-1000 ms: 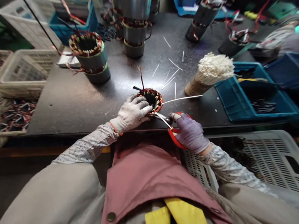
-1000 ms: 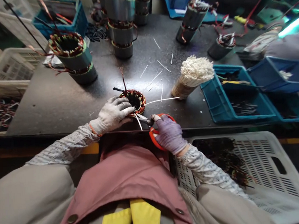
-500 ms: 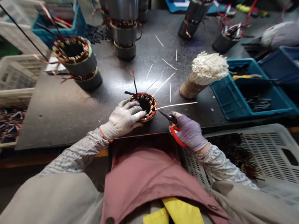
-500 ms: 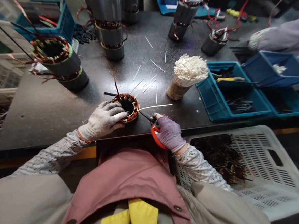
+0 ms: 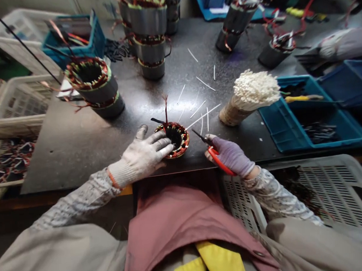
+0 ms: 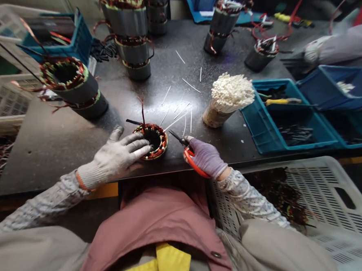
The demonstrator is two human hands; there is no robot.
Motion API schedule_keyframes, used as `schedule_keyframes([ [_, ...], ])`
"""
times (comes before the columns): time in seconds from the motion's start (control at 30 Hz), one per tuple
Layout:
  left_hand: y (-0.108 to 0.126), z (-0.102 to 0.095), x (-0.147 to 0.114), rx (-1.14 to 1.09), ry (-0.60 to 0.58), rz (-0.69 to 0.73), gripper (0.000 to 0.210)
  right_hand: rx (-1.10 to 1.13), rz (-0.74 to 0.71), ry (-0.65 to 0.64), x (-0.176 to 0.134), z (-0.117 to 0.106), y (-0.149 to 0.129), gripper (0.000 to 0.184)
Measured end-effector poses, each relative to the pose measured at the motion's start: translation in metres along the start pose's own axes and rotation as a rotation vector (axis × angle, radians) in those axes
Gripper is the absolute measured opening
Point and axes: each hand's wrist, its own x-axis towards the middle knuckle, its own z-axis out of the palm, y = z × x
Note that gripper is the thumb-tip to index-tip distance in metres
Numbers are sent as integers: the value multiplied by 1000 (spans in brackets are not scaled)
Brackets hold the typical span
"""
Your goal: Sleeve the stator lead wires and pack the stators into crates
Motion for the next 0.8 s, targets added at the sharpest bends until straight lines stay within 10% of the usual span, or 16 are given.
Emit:
schedule_keyframes([
  [0.27,48,-15,4,77,48,-79,46,87,-49,-72,17,-1,-15,50],
  [0.5,33,16,30,20,-37,-60,59,63,-42,-58,20,3,-12,42],
  [0.8,31,6,46,-216,-95,-332,82,-27,100,70,7,14,8,45],
])
